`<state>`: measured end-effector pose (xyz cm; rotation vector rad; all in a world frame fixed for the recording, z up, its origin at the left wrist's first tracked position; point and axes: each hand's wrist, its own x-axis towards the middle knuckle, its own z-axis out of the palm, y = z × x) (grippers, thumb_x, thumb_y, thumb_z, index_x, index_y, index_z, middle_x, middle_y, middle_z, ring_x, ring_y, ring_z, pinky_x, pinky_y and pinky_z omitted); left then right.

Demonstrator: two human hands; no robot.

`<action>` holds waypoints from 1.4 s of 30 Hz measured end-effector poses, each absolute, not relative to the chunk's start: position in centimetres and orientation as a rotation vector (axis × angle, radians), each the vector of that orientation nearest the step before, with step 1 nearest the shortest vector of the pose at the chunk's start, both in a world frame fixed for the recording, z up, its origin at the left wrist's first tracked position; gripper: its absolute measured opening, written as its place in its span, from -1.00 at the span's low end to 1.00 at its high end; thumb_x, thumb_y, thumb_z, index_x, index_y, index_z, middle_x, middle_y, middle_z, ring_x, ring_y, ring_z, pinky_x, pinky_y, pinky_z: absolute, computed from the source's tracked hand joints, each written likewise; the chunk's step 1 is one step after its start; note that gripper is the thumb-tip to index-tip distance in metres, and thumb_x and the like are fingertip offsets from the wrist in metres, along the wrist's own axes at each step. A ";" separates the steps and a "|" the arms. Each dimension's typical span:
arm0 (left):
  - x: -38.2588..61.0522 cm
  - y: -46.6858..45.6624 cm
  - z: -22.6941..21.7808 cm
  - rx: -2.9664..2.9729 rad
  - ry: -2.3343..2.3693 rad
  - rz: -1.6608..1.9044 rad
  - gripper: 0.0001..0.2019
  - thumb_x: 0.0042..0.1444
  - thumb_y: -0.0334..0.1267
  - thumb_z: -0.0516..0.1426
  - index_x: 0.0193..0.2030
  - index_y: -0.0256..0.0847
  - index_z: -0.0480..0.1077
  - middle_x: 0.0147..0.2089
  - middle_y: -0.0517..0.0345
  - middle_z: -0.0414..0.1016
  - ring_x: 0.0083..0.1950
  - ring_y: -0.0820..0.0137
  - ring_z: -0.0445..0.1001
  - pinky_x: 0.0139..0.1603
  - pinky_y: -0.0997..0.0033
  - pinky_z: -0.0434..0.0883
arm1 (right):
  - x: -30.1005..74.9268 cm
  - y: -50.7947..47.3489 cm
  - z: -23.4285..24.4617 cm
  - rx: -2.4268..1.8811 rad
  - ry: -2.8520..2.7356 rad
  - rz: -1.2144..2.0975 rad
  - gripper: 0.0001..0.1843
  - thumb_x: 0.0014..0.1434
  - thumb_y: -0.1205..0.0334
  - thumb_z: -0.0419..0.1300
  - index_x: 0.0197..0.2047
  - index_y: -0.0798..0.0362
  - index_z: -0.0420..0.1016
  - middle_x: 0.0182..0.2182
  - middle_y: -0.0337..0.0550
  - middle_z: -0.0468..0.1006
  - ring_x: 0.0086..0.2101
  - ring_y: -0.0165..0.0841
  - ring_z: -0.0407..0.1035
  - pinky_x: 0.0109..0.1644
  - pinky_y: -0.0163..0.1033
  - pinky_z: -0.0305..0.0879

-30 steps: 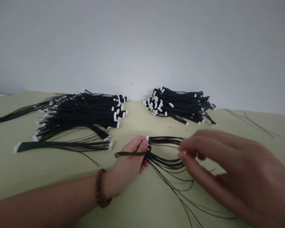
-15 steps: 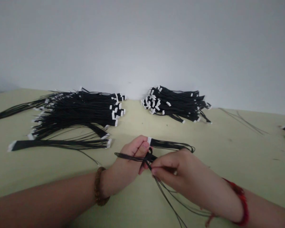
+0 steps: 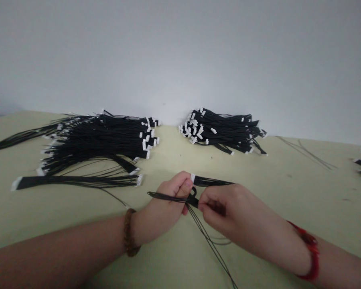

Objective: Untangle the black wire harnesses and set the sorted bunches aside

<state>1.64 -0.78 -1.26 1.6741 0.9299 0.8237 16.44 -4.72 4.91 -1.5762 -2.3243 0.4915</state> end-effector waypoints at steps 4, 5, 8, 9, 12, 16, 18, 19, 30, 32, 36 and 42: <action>1.7 -1.0 -0.8 1.647 0.925 0.826 -0.67 0.18 0.00 -0.16 -0.41 -0.22 0.16 -0.62 0.34 0.14 -0.65 0.61 0.16 -0.70 0.64 0.07 | 17.7 -4.5 5.7 -1.444 -2.001 1.351 -0.83 0.11 0.36 -0.03 -0.30 0.12 0.38 -0.63 -0.32 0.33 -0.62 -0.56 0.20 -0.54 -0.44 0.09; 1.8 -1.0 -0.7 1.625 0.925 0.830 -0.67 0.18 -0.01 -0.15 -0.41 -0.22 0.16 -0.62 0.34 0.13 -0.66 0.62 0.15 -0.70 0.65 0.07 | 18.3 -4.4 6.0 -1.334 -1.892 1.616 -0.82 0.13 0.35 -0.03 -0.28 0.14 0.38 -0.61 -0.28 0.37 -0.58 -0.54 0.27 -0.50 -0.43 0.15; 1.9 -1.1 -0.5 1.542 0.964 0.842 -0.67 0.17 0.00 -0.14 -0.42 -0.21 0.15 -0.63 0.36 0.11 -0.69 0.63 0.12 -0.74 0.67 0.06 | 20.8 -4.2 6.6 -0.973 -1.703 1.973 -0.84 0.16 0.36 0.02 -0.32 0.14 0.42 -0.54 -0.20 0.44 -0.51 -0.50 0.36 -0.45 -0.40 0.23; 2.0 -1.1 -0.5 1.519 0.985 0.842 -0.67 0.16 0.02 -0.14 -0.42 -0.21 0.15 -0.65 0.36 0.11 -0.70 0.63 0.11 -0.75 0.67 0.05 | 21.5 -4.1 6.7 -0.906 -1.703 1.890 -0.85 0.16 0.35 0.05 -0.30 0.10 0.45 -0.54 -0.22 0.43 -0.50 -0.51 0.35 -0.44 -0.40 0.23; 2.0 -1.1 -0.5 1.493 1.038 0.837 -0.66 0.16 0.03 -0.15 -0.41 -0.20 0.15 -0.69 0.38 0.08 -0.72 0.62 0.09 -0.77 0.68 0.01 | 22.9 -3.8 7.4 -0.770 -1.600 1.414 -0.90 0.09 0.25 0.17 -0.32 -0.01 0.51 -0.46 -0.23 0.40 -0.39 -0.51 0.29 -0.30 -0.39 0.25; 1.9 -1.1 -0.3 1.471 1.029 0.857 -0.68 0.16 0.00 -0.12 -0.42 -0.20 0.14 -0.68 0.38 0.09 -0.71 0.64 0.09 -0.75 0.70 0.02 | 22.4 -3.5 8.9 -0.615 -1.189 1.173 -0.88 0.15 0.11 0.09 -0.32 -0.28 0.45 -0.39 -0.42 0.39 -0.38 -0.56 0.26 -0.34 -0.45 0.24; 1.9 -1.1 -0.3 1.448 1.024 0.866 -0.67 0.15 0.02 -0.11 -0.44 -0.21 0.13 -0.67 0.38 0.09 -0.70 0.64 0.09 -0.75 0.70 0.02 | 21.5 -3.8 9.2 -0.745 -1.278 1.123 -0.79 0.22 0.11 -0.05 -0.16 -0.25 0.38 -0.52 -0.44 0.39 -0.54 -0.59 0.22 -0.54 -0.43 0.12; 1.9 -1.2 -0.3 1.434 1.020 0.866 -0.67 0.14 0.02 -0.10 -0.44 -0.21 0.14 -0.68 0.38 0.09 -0.70 0.64 0.08 -0.76 0.70 0.01 | 21.0 -4.0 9.1 -0.849 -1.384 1.115 -0.77 0.22 0.11 -0.05 -0.13 -0.13 0.36 -0.58 -0.41 0.37 -0.60 -0.58 0.20 -0.59 -0.42 0.05; 2.3 -1.2 -0.9 1.209 0.901 0.870 -0.71 0.10 -0.02 -0.01 -0.44 -0.21 0.17 -0.69 0.36 0.13 -0.74 0.64 0.06 -0.78 0.67 -0.02 | 18.2 -5.8 4.3 -1.209 -2.361 -0.222 -0.91 0.19 0.34 0.02 -0.31 0.09 0.33 -0.49 -0.26 0.39 -0.50 -0.47 0.25 -0.43 -0.30 0.09; 2.3 -1.2 -0.8 1.161 0.888 0.857 -0.73 0.08 -0.03 0.02 -0.45 -0.20 0.17 -0.69 0.36 0.12 -0.74 0.64 0.05 -0.79 0.66 -0.03 | 18.4 -5.7 4.2 -1.191 -2.404 -0.251 -0.93 0.17 0.38 0.03 -0.28 0.12 0.32 -0.46 -0.24 0.39 -0.48 -0.46 0.25 -0.42 -0.29 0.09; 2.2 -1.2 -0.7 1.114 0.891 0.838 -0.74 0.05 -0.05 0.04 -0.45 -0.19 0.15 -0.69 0.37 0.11 -0.75 0.63 0.05 -0.79 0.65 -0.03 | 18.7 -5.6 3.9 -1.173 -2.446 -0.244 -0.91 0.13 0.44 0.05 -0.25 0.13 0.31 -0.45 -0.23 0.37 -0.46 -0.45 0.22 -0.41 -0.28 0.10; 2.1 -1.2 -0.9 1.196 0.872 0.839 -0.71 0.09 0.00 -0.01 -0.44 -0.20 0.16 -0.67 0.35 0.10 -0.74 0.63 0.07 -0.79 0.63 -0.02 | 18.4 -5.7 4.2 -1.058 -2.487 -0.335 -0.87 0.13 0.48 -0.03 -0.33 0.17 0.31 -0.50 -0.16 0.34 -0.47 -0.39 0.20 -0.43 -0.25 0.12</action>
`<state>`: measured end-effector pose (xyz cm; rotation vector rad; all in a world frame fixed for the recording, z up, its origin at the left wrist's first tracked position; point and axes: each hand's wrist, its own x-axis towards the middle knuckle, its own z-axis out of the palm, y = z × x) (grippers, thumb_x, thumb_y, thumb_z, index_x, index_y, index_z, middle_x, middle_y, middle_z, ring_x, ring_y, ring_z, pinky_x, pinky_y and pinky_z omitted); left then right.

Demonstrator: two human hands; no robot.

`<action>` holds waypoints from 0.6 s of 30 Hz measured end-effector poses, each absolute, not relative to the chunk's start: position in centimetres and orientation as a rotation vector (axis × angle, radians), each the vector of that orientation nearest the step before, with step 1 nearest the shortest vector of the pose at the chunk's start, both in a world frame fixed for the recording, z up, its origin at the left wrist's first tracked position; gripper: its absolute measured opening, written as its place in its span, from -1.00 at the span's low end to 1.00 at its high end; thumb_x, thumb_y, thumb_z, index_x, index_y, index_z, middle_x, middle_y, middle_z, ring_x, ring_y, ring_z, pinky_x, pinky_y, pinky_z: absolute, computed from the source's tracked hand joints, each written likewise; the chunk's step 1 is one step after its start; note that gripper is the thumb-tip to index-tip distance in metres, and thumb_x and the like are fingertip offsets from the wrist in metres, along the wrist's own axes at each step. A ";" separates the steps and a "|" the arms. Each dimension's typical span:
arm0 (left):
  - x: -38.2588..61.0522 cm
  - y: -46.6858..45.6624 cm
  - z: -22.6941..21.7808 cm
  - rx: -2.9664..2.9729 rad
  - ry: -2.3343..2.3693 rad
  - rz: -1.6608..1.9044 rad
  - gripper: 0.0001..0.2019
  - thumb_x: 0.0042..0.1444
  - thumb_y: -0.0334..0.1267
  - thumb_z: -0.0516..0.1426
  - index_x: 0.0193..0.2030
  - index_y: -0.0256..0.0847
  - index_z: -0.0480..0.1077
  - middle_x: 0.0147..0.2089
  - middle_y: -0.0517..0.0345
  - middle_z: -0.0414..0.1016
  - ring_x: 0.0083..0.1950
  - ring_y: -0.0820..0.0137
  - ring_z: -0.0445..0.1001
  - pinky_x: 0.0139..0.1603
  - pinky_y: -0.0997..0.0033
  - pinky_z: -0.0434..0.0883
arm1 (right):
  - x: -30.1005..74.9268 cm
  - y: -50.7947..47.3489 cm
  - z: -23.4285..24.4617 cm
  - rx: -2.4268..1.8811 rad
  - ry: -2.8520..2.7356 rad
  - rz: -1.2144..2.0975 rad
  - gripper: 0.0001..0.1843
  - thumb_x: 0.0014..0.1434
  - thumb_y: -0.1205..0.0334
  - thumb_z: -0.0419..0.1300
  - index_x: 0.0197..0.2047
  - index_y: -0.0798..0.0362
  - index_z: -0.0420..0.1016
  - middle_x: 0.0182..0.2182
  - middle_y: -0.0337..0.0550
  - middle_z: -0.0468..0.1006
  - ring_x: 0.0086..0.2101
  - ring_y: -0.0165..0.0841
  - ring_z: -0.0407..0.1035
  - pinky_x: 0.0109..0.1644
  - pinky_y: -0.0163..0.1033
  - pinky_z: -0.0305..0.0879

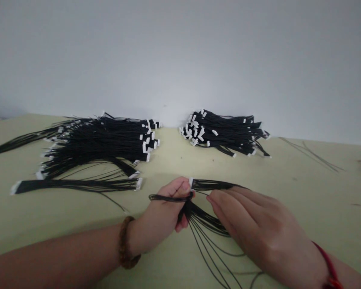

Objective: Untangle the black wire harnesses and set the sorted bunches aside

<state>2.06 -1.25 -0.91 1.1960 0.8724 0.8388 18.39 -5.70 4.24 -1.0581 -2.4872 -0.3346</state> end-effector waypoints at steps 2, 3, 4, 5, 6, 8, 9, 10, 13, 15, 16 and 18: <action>2.0 -1.3 -0.9 1.252 0.868 0.833 -0.68 0.11 0.02 -0.04 -0.44 -0.20 0.17 -0.66 0.35 0.11 -0.73 0.63 0.08 -0.79 0.64 -0.01 | 18.3 -5.9 4.4 -1.030 -2.495 -0.361 -0.80 0.14 0.50 -0.09 -0.35 0.17 0.32 -0.50 -0.12 0.35 -0.45 -0.36 0.22 -0.41 -0.24 0.15; 1.9 -1.4 -0.9 1.277 0.873 0.832 -0.68 0.12 0.03 -0.05 -0.44 -0.20 0.17 -0.66 0.35 0.11 -0.73 0.63 0.08 -0.78 0.65 -0.01 | 18.2 -6.0 4.5 -1.023 -2.491 -0.390 -0.78 0.14 0.51 -0.12 -0.38 0.15 0.31 -0.48 -0.09 0.37 -0.43 -0.35 0.24 -0.40 -0.24 0.17; 1.9 -1.4 -0.8 1.301 0.884 0.830 -0.67 0.12 0.03 -0.06 -0.43 -0.21 0.17 -0.67 0.35 0.11 -0.73 0.63 0.08 -0.78 0.65 -0.01 | 18.1 -6.1 4.6 -1.018 -2.482 -0.435 -0.76 0.14 0.50 -0.13 -0.40 0.14 0.31 -0.46 -0.06 0.39 -0.40 -0.32 0.26 -0.39 -0.23 0.18; 1.9 -1.5 -0.8 1.326 0.897 0.827 -0.66 0.13 0.04 -0.08 -0.43 -0.21 0.17 -0.68 0.35 0.11 -0.73 0.63 0.07 -0.78 0.66 -0.01 | 18.0 -6.2 4.7 -1.005 -2.477 -0.493 -0.75 0.15 0.50 -0.14 -0.42 0.13 0.30 -0.44 -0.03 0.41 -0.37 -0.30 0.27 -0.39 -0.23 0.20; 1.8 -1.5 -0.7 1.349 0.910 0.824 -0.65 0.14 0.04 -0.09 -0.43 -0.21 0.18 -0.69 0.35 0.11 -0.73 0.63 0.07 -0.78 0.66 -0.01 | 17.9 -6.3 4.8 -0.981 -2.482 -0.550 -0.74 0.15 0.49 -0.15 -0.44 0.12 0.29 -0.43 -0.01 0.42 -0.36 -0.28 0.28 -0.40 -0.22 0.20; 1.8 -1.6 -0.6 1.388 0.935 0.810 -0.64 0.14 0.05 -0.12 -0.42 -0.21 0.18 -0.70 0.36 0.10 -0.73 0.63 0.07 -0.76 0.66 -0.01 | 17.7 -6.4 5.1 -0.948 -2.503 -0.637 -0.73 0.14 0.48 -0.15 -0.45 0.13 0.30 -0.43 0.03 0.43 -0.37 -0.25 0.29 -0.45 -0.21 0.20; 1.8 -1.6 -0.6 1.402 0.947 0.798 -0.64 0.15 0.05 -0.12 -0.42 -0.22 0.18 -0.71 0.36 0.10 -0.72 0.63 0.07 -0.76 0.66 0.00 | 17.6 -6.5 5.2 -0.938 -2.517 -0.659 -0.74 0.14 0.48 -0.15 -0.44 0.14 0.31 -0.44 0.04 0.43 -0.38 -0.24 0.29 -0.48 -0.20 0.20; 1.8 -1.6 -0.6 1.412 0.960 0.788 -0.63 0.15 0.06 -0.13 -0.43 -0.22 0.18 -0.70 0.35 0.10 -0.72 0.63 0.08 -0.75 0.66 0.00 | 17.5 -6.5 5.3 -0.926 -2.530 -0.672 -0.74 0.13 0.48 -0.14 -0.44 0.14 0.32 -0.44 0.04 0.43 -0.39 -0.24 0.29 -0.50 -0.20 0.19; 1.8 -1.6 -0.7 1.430 0.985 0.770 -0.62 0.14 0.07 -0.13 -0.43 -0.22 0.17 -0.70 0.36 0.09 -0.72 0.63 0.08 -0.76 0.66 -0.01 | 17.4 -6.4 5.3 -0.925 -2.559 -0.675 -0.77 0.11 0.48 -0.11 -0.44 0.15 0.32 -0.45 0.03 0.42 -0.40 -0.21 0.29 -0.53 -0.18 0.20; 1.8 -1.6 -0.8 1.429 0.979 0.772 -0.62 0.14 0.07 -0.13 -0.43 -0.22 0.17 -0.69 0.36 0.10 -0.72 0.63 0.08 -0.76 0.66 -0.01 | 17.3 -6.4 5.2 -0.953 -2.580 -0.675 -0.78 0.10 0.49 -0.10 -0.42 0.17 0.34 -0.48 -0.01 0.40 -0.44 -0.23 0.28 -0.54 -0.18 0.20; 1.8 -1.6 -0.8 1.427 0.974 0.778 -0.63 0.14 0.06 -0.13 -0.43 -0.22 0.17 -0.69 0.35 0.10 -0.71 0.63 0.08 -0.75 0.65 0.00 | 17.4 -6.3 5.1 -0.973 -2.590 -0.675 -0.78 0.10 0.49 -0.10 -0.40 0.17 0.35 -0.49 -0.03 0.39 -0.46 -0.25 0.27 -0.54 -0.18 0.21; 1.8 -1.6 -0.7 1.429 0.972 0.777 -0.63 0.15 0.05 -0.13 -0.43 -0.22 0.17 -0.68 0.35 0.10 -0.71 0.62 0.08 -0.75 0.65 0.00 | 17.4 -6.3 5.0 -0.998 -2.595 -0.673 -0.76 0.11 0.49 -0.12 -0.36 0.19 0.36 -0.51 -0.06 0.37 -0.48 -0.28 0.25 -0.53 -0.19 0.22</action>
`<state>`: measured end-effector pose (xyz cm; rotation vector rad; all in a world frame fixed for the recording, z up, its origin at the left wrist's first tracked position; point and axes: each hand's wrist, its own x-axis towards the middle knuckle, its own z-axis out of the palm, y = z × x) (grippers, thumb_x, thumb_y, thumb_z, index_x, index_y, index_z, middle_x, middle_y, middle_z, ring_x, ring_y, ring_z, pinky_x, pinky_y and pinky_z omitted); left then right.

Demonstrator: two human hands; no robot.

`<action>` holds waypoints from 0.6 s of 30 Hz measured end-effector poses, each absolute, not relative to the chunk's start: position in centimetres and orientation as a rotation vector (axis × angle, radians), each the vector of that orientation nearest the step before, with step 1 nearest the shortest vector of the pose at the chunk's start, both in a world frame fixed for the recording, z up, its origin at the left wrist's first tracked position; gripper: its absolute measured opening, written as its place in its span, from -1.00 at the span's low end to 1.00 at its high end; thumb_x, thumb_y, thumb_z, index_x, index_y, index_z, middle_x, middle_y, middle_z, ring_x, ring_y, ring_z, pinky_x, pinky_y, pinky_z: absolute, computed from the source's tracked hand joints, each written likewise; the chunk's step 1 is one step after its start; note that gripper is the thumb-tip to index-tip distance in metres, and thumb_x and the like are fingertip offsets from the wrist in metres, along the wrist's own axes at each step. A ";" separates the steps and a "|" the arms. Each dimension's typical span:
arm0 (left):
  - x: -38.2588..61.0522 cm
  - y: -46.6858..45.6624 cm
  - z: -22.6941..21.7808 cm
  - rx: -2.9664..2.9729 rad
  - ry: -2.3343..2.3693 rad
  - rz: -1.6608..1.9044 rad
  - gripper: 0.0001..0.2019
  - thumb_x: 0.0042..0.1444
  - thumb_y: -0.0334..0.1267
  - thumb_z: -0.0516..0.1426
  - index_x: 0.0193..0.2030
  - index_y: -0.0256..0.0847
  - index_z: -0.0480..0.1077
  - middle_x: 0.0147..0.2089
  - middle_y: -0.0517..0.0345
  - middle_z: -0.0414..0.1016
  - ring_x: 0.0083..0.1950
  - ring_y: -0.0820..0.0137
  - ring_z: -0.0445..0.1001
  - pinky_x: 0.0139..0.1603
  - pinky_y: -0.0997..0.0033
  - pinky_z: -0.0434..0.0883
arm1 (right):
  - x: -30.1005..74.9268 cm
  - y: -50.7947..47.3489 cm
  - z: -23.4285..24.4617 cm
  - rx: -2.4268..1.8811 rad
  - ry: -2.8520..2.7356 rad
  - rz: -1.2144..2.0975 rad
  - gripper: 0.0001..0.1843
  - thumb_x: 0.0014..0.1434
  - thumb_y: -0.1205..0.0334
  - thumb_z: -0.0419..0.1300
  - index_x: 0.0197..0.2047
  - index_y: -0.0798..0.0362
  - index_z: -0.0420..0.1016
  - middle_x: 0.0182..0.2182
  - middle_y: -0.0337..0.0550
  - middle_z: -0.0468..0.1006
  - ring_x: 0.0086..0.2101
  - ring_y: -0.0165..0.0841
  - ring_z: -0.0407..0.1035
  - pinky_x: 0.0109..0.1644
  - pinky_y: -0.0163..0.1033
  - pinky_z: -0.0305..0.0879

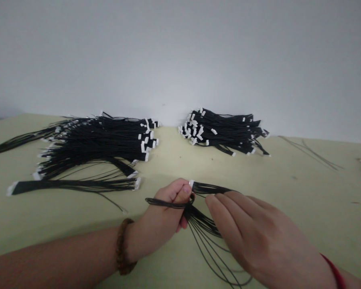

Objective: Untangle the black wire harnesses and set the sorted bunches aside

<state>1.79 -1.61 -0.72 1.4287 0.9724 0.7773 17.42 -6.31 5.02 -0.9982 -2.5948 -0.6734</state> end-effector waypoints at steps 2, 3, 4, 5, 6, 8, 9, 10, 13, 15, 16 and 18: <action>1.8 -1.6 -0.6 1.446 0.973 0.757 -0.63 0.15 0.05 -0.13 -0.43 -0.22 0.17 -0.68 0.35 0.10 -0.71 0.62 0.08 -0.74 0.64 0.00 | 17.4 -6.3 5.0 -0.991 -2.594 -0.661 -0.75 0.13 0.48 -0.13 -0.34 0.19 0.36 -0.50 -0.06 0.38 -0.46 -0.28 0.26 -0.51 -0.19 0.23; 1.8 -1.6 -0.5 1.456 0.970 0.745 -0.63 0.15 0.05 -0.13 -0.44 -0.22 0.17 -0.69 0.34 0.11 -0.71 0.61 0.08 -0.74 0.64 0.01 | 17.4 -6.3 4.9 -0.987 -2.591 -0.659 -0.76 0.13 0.48 -0.12 -0.34 0.19 0.36 -0.50 -0.05 0.38 -0.45 -0.27 0.27 -0.50 -0.19 0.23; 1.8 -1.6 -0.4 1.465 0.965 0.732 -0.62 0.15 0.05 -0.14 -0.44 -0.22 0.18 -0.70 0.34 0.11 -0.71 0.61 0.08 -0.74 0.64 0.01 | 17.4 -6.2 4.8 -0.988 -2.587 -0.665 -0.76 0.13 0.49 -0.12 -0.35 0.19 0.36 -0.49 -0.04 0.39 -0.43 -0.27 0.27 -0.49 -0.19 0.23; 1.8 -1.6 -0.4 1.473 0.963 0.722 -0.62 0.15 0.06 -0.14 -0.43 -0.23 0.18 -0.70 0.34 0.11 -0.71 0.61 0.07 -0.74 0.64 0.00 | 17.4 -6.2 4.7 -0.993 -2.583 -0.675 -0.76 0.12 0.49 -0.12 -0.35 0.19 0.36 -0.48 -0.04 0.39 -0.42 -0.26 0.28 -0.48 -0.19 0.23; 1.7 -1.6 -0.3 1.482 0.961 0.715 -0.62 0.15 0.06 -0.14 -0.43 -0.23 0.19 -0.70 0.34 0.12 -0.71 0.61 0.07 -0.74 0.64 0.00 | 17.4 -6.1 4.6 -1.001 -2.581 -0.685 -0.76 0.12 0.50 -0.12 -0.35 0.19 0.35 -0.47 -0.03 0.40 -0.42 -0.26 0.28 -0.48 -0.20 0.22; 1.7 -1.6 -0.3 1.491 0.959 0.708 -0.63 0.15 0.05 -0.13 -0.42 -0.23 0.19 -0.70 0.34 0.12 -0.72 0.62 0.07 -0.74 0.65 0.00 | 17.4 -5.8 4.3 -1.011 -2.573 -0.695 -0.76 0.12 0.51 -0.12 -0.35 0.20 0.35 -0.46 -0.02 0.40 -0.43 -0.27 0.27 -0.49 -0.20 0.20; 1.7 -1.6 -0.3 1.494 0.957 0.710 -0.64 0.15 0.04 -0.13 -0.41 -0.23 0.19 -0.70 0.35 0.12 -0.71 0.62 0.07 -0.75 0.66 0.00 | 17.4 -5.7 4.2 -1.011 -2.572 -0.680 -0.75 0.12 0.51 -0.13 -0.34 0.20 0.35 -0.47 -0.03 0.39 -0.45 -0.28 0.26 -0.49 -0.21 0.18; 1.7 -1.5 -0.3 1.498 0.956 0.718 -0.65 0.15 0.03 -0.12 -0.41 -0.23 0.19 -0.69 0.36 0.11 -0.71 0.63 0.07 -0.75 0.67 0.00 | 17.5 -5.6 4.1 -1.019 -2.573 -0.646 -0.75 0.13 0.50 -0.13 -0.34 0.20 0.35 -0.48 -0.04 0.38 -0.46 -0.30 0.25 -0.49 -0.22 0.17; 1.7 -1.5 -0.3 1.502 0.958 0.781 -0.66 0.16 0.00 -0.11 -0.43 -0.23 0.19 -0.68 0.36 0.10 -0.70 0.64 0.08 -0.74 0.69 0.00 | 18.1 -5.5 4.3 -1.091 -2.547 -0.484 -0.81 0.15 0.45 -0.08 -0.38 0.15 0.33 -0.54 -0.16 0.33 -0.53 -0.37 0.19 -0.49 -0.25 0.11; 1.8 -1.4 -0.3 1.496 0.975 0.815 -0.66 0.17 -0.01 -0.11 -0.45 -0.23 0.18 -0.68 0.36 0.11 -0.69 0.65 0.08 -0.73 0.70 0.01 | 18.8 -5.7 4.8 -1.182 -2.477 -0.426 -0.88 0.16 0.38 -0.01 -0.37 0.11 0.32 -0.54 -0.22 0.33 -0.55 -0.41 0.18 -0.49 -0.26 0.07; 1.8 -1.3 -0.2 1.487 0.991 0.824 -0.66 0.17 -0.02 -0.11 -0.45 -0.23 0.18 -0.69 0.36 0.11 -0.69 0.65 0.08 -0.73 0.69 0.01 | 19.1 -5.9 5.1 -1.227 -2.429 -0.421 -0.91 0.16 0.34 0.01 -0.35 0.09 0.32 -0.53 -0.23 0.34 -0.55 -0.43 0.19 -0.48 -0.26 0.06; 1.8 -1.2 -0.2 1.465 1.030 0.830 -0.66 0.16 -0.01 -0.11 -0.45 -0.23 0.18 -0.69 0.36 0.11 -0.70 0.64 0.08 -0.73 0.69 0.00 | 19.7 -6.3 5.8 -1.318 -2.343 -0.405 -0.90 0.18 0.25 0.01 -0.30 0.05 0.32 -0.52 -0.26 0.38 -0.57 -0.46 0.21 -0.50 -0.28 0.04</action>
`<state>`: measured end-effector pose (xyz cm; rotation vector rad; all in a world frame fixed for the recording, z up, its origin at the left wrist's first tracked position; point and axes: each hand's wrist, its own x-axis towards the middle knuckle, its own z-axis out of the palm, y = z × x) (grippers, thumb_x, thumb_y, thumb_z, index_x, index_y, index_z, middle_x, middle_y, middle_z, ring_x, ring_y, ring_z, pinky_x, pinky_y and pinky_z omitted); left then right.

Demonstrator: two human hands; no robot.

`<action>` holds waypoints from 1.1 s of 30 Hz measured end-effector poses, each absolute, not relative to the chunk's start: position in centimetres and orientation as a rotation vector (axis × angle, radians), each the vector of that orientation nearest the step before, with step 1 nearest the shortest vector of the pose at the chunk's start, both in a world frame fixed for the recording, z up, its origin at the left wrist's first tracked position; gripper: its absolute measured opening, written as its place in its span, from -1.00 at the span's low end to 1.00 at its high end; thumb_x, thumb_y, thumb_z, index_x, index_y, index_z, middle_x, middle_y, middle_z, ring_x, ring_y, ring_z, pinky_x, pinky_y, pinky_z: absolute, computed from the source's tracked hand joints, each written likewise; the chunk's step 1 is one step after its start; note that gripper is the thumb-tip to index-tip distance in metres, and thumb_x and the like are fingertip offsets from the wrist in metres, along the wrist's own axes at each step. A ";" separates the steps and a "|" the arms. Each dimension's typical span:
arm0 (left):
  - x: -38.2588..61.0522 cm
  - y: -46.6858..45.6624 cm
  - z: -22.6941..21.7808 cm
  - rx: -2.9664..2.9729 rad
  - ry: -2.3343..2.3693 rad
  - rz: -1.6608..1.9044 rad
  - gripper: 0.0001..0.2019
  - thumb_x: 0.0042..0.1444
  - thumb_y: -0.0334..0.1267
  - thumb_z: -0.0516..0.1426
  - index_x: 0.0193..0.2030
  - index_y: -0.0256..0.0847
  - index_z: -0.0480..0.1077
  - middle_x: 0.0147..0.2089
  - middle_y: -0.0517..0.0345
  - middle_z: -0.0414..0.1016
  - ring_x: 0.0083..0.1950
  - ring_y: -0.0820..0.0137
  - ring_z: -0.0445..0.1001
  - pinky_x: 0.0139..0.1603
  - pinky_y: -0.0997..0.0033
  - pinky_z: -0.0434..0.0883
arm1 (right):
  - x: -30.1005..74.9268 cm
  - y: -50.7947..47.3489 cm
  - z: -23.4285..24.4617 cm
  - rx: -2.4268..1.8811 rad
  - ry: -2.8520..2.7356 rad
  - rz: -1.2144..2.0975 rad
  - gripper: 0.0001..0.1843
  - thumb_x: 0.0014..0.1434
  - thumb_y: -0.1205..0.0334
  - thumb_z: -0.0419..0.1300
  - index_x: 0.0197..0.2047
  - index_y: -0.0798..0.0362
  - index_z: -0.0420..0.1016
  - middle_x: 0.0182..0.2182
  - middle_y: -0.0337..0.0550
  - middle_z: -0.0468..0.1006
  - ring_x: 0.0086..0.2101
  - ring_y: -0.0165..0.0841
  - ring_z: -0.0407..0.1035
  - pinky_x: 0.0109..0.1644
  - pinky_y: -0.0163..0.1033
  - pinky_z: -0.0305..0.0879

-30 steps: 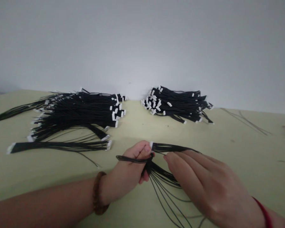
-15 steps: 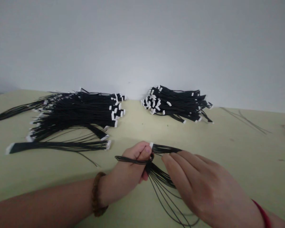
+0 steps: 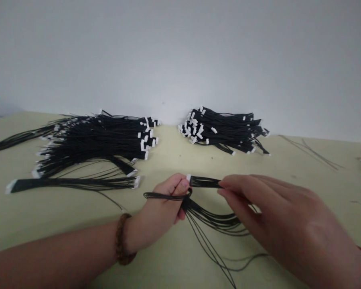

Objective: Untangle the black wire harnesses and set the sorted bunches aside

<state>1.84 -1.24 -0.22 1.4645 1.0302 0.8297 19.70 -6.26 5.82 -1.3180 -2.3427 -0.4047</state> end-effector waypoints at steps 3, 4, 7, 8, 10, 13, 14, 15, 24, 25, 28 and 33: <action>1.9 -1.1 -0.4 1.416 1.063 0.836 -0.66 0.14 0.01 -0.09 -0.45 -0.23 0.18 -0.68 0.36 0.11 -0.69 0.63 0.10 -0.74 0.69 0.02 | 20.2 -6.9 6.7 -1.401 -2.239 -0.390 -0.84 0.18 0.11 0.00 -0.29 -0.01 0.32 -0.55 -0.28 0.40 -0.60 -0.48 0.24 -0.55 -0.31 0.04; 1.9 -1.0 -0.5 1.396 1.059 0.839 -0.67 0.14 0.01 -0.09 -0.44 -0.22 0.17 -0.68 0.35 0.12 -0.69 0.63 0.11 -0.74 0.69 0.03 | 20.2 -7.2 6.8 -1.414 -2.211 -0.401 -0.83 0.17 0.09 0.01 -0.29 -0.02 0.32 -0.56 -0.29 0.39 -0.61 -0.49 0.24 -0.56 -0.32 0.04; 2.0 -0.9 -0.7 1.355 1.035 0.858 -0.68 0.14 0.01 -0.09 -0.42 -0.21 0.18 -0.66 0.35 0.14 -0.69 0.63 0.12 -0.75 0.69 0.05 | 19.8 -7.8 6.6 -1.421 -2.256 -0.317 -0.84 0.17 0.11 0.00 -0.33 -0.04 0.34 -0.55 -0.30 0.39 -0.61 -0.50 0.24 -0.57 -0.34 0.06; 2.0 -0.8 -0.8 1.354 1.032 0.867 -0.67 0.14 0.01 -0.09 -0.42 -0.21 0.18 -0.66 0.35 0.14 -0.70 0.63 0.11 -0.75 0.69 0.04 | 19.5 -8.0 6.4 -1.423 -2.333 -0.216 -0.84 0.17 0.15 0.00 -0.38 -0.04 0.34 -0.57 -0.31 0.38 -0.63 -0.51 0.23 -0.59 -0.34 0.04; 2.0 -0.9 -0.8 1.361 1.034 0.885 -0.67 0.14 0.02 -0.08 -0.43 -0.22 0.18 -0.66 0.36 0.13 -0.70 0.64 0.10 -0.75 0.70 0.04 | 18.7 -8.1 5.7 -1.455 -2.476 0.014 -0.82 0.14 0.25 0.01 -0.48 -0.04 0.32 -0.60 -0.33 0.36 -0.65 -0.49 0.22 -0.61 -0.33 0.02; 2.0 -1.0 -0.8 1.345 1.028 0.885 -0.68 0.12 0.02 -0.07 -0.44 -0.21 0.18 -0.67 0.36 0.13 -0.70 0.63 0.10 -0.75 0.69 0.05 | 17.5 -7.7 4.7 -1.616 -2.544 0.258 -0.77 0.12 0.32 -0.01 -0.53 -0.01 0.33 -0.59 -0.29 0.40 -0.60 -0.43 0.28 -0.57 -0.31 0.05; 2.0 -1.0 -0.8 1.336 1.020 0.883 -0.68 0.12 0.02 -0.07 -0.44 -0.21 0.18 -0.67 0.36 0.13 -0.70 0.62 0.10 -0.75 0.69 0.06 | 17.2 -7.5 4.5 -1.665 -2.523 0.309 -0.76 0.14 0.31 -0.03 -0.52 -0.01 0.35 -0.55 -0.27 0.42 -0.55 -0.41 0.31 -0.54 -0.31 0.08; 2.0 -1.0 -0.8 1.335 1.012 0.883 -0.68 0.12 0.02 -0.07 -0.44 -0.20 0.17 -0.68 0.36 0.13 -0.70 0.62 0.10 -0.74 0.69 0.06 | 17.0 -7.2 4.3 -1.686 -2.497 0.357 -0.75 0.15 0.30 -0.04 -0.50 0.00 0.36 -0.52 -0.26 0.44 -0.51 -0.41 0.32 -0.50 -0.31 0.11; 1.9 -1.1 -0.5 1.427 0.997 0.876 -0.67 0.15 0.00 -0.10 -0.44 -0.22 0.16 -0.70 0.37 0.13 -0.70 0.64 0.10 -0.74 0.69 0.02 | 16.5 -5.9 4.2 -1.632 -2.281 0.546 -0.80 0.09 0.34 0.00 -0.53 0.06 0.33 -0.58 -0.33 0.36 -0.57 -0.52 0.18 -0.50 -0.37 0.03; 1.9 -1.1 -0.6 1.426 1.001 0.878 -0.67 0.15 0.00 -0.10 -0.44 -0.22 0.16 -0.69 0.37 0.13 -0.70 0.64 0.11 -0.75 0.70 0.02 | 16.7 -5.7 4.5 -1.619 -2.226 0.628 -0.82 0.09 0.35 -0.01 -0.50 0.06 0.34 -0.59 -0.32 0.35 -0.58 -0.52 0.15 -0.53 -0.38 0.02; 1.9 -1.1 -0.8 1.426 0.998 0.874 -0.67 0.14 0.02 -0.09 -0.42 -0.22 0.17 -0.68 0.37 0.13 -0.71 0.64 0.11 -0.76 0.70 0.01 | 18.2 -4.9 5.9 -1.495 -1.948 1.244 -0.86 0.09 0.34 -0.02 -0.35 0.09 0.35 -0.61 -0.31 0.29 -0.62 -0.54 0.12 -0.59 -0.43 0.03; 2.0 -1.1 -0.6 1.416 1.037 0.859 -0.66 0.14 0.02 -0.10 -0.43 -0.22 0.17 -0.69 0.37 0.11 -0.71 0.64 0.10 -0.75 0.70 0.02 | 22.3 -3.4 8.1 -0.989 -1.674 1.739 -0.85 0.09 0.25 0.09 -0.31 0.07 0.46 -0.51 -0.19 0.39 -0.54 -0.51 0.23 -0.49 -0.39 0.18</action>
